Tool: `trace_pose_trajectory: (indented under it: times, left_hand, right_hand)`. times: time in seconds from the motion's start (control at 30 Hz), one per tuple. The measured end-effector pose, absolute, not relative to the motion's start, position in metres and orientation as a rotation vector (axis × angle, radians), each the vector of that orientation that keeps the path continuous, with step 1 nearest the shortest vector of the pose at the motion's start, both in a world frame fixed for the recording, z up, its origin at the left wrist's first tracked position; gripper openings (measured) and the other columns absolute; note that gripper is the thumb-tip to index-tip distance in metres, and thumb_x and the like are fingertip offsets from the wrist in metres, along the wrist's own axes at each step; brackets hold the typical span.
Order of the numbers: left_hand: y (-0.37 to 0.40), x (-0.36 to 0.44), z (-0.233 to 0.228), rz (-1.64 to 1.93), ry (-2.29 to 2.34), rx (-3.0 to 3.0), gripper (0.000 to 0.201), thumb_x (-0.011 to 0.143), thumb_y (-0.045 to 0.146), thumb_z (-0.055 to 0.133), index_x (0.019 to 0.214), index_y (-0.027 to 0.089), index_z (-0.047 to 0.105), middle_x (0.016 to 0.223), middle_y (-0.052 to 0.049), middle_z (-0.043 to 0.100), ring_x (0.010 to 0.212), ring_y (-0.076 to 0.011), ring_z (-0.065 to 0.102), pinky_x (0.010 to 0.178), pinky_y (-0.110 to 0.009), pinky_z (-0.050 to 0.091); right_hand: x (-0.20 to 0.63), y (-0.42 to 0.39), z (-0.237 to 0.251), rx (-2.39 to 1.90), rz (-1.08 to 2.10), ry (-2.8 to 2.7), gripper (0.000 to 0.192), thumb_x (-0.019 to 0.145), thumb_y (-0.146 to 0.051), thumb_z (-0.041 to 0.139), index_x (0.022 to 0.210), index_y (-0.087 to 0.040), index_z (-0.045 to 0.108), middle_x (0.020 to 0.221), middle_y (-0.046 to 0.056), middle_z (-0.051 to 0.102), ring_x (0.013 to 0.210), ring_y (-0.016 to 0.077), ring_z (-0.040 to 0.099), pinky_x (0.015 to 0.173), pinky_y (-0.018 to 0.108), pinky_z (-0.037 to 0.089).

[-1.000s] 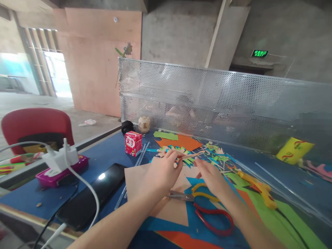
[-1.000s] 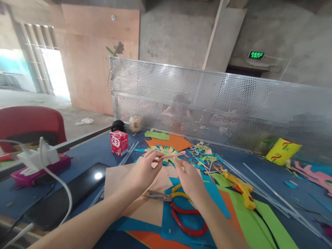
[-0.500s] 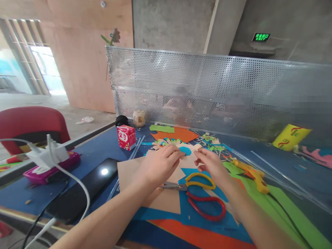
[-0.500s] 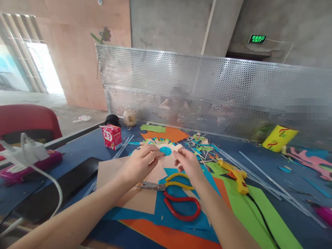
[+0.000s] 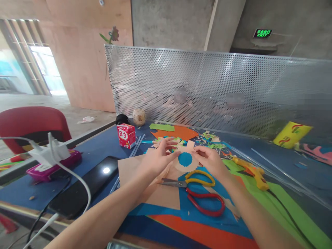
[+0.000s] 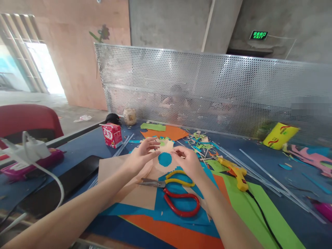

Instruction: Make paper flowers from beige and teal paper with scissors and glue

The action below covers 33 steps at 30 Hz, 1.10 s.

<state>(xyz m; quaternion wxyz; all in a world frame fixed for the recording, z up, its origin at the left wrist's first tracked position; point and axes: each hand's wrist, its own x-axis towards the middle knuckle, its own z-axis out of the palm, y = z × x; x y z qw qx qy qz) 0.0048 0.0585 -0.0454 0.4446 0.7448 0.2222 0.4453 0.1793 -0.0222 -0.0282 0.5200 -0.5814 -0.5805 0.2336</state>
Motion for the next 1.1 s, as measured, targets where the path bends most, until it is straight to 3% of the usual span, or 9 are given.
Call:
trace_pose_trajectory:
  times: [0.13, 0.33, 0.43, 0.6, 0.73, 0.87, 1.1]
  left_hand:
    - [0.061, 0.008, -0.046, 1.016, 0.44, 1.719, 0.045, 0.075, 0.028, 0.065, 0.117, 0.02, 0.048, 0.104, -0.009, 0.062, 0.101, -0.0202, 0.057, 0.086, -0.037, 0.045]
    - [0.06, 0.005, -0.043, 1.012, 0.506, 2.022, 0.049, 0.077, 0.026, 0.062, 0.122, 0.025, 0.044, 0.1, -0.005, 0.063, 0.086, -0.0159, 0.059, 0.078, -0.032, 0.048]
    - [0.057, 0.0, -0.038, 1.059, 0.524, 2.259, 0.052, 0.077, 0.022, 0.06, 0.125, 0.026, 0.04, 0.099, -0.003, 0.063, 0.085, -0.0155, 0.059, 0.079, -0.031, 0.047]
    - [0.052, -0.006, -0.033, 1.369, 0.295, 2.665, 0.039, 0.081, 0.011, 0.05, 0.117, 0.024, 0.044, 0.103, -0.006, 0.062, 0.102, -0.0201, 0.053, 0.086, -0.037, 0.044]
    - [0.052, -0.005, -0.035, 1.619, 0.01, 2.816, 0.043, 0.081, 0.006, 0.047, 0.12, 0.022, 0.04, 0.099, -0.007, 0.062, 0.099, -0.0195, 0.053, 0.084, -0.036, 0.044]
    - [0.054, -0.004, -0.037, 1.669, -0.04, 2.809, 0.046, 0.079, 0.003, 0.047, 0.121, 0.02, 0.039, 0.095, -0.007, 0.062, 0.096, -0.0187, 0.053, 0.083, -0.035, 0.043]
    - [0.053, -0.005, -0.036, 1.668, -0.08, 2.758, 0.044, 0.08, 0.007, 0.047, 0.122, 0.02, 0.04, 0.094, -0.007, 0.062, 0.094, -0.0188, 0.053, 0.082, -0.035, 0.042]
  right_hand:
    - [0.177, -0.022, -0.031, -1.398, 0.538, -1.463, 0.021, 0.07, -0.039, 0.058, 0.074, -0.019, 0.061, 0.063, 0.0, 0.055, 0.053, 0.0125, 0.047, 0.045, 0.025, 0.038]
    - [0.178, -0.023, -0.033, -1.352, 0.459, -1.553, 0.016, 0.075, -0.035, 0.057, 0.074, -0.02, 0.061, 0.072, 0.002, 0.057, 0.064, 0.0148, 0.054, 0.053, 0.026, 0.045]
    - [0.178, -0.026, -0.031, -1.288, 0.171, -1.746, 0.016, 0.082, -0.031, 0.052, 0.077, -0.02, 0.064, 0.079, 0.004, 0.056, 0.064, 0.0138, 0.053, 0.053, 0.025, 0.045]
    - [0.178, -0.037, -0.03, -1.237, -0.475, -1.979, 0.022, 0.089, -0.025, 0.045, 0.091, -0.022, 0.066, 0.079, 0.005, 0.06, 0.061, 0.0138, 0.055, 0.056, 0.027, 0.047]
    - [0.173, -0.045, -0.028, -1.108, -0.642, -2.007, 0.018, 0.089, -0.023, 0.045, 0.096, -0.023, 0.061, 0.081, 0.004, 0.066, 0.073, 0.0162, 0.061, 0.062, 0.027, 0.05]
    - [0.163, -0.051, -0.018, -0.919, -0.853, -2.136, 0.022, 0.088, -0.014, 0.042, 0.091, -0.022, 0.062, 0.081, 0.004, 0.069, 0.075, 0.0165, 0.063, 0.065, 0.028, 0.05]
    - [0.164, -0.052, -0.017, -0.923, -1.029, -2.113, 0.023, 0.089, -0.014, 0.041, 0.086, -0.023, 0.062, 0.082, 0.003, 0.068, 0.08, 0.0151, 0.063, 0.071, 0.027, 0.051]
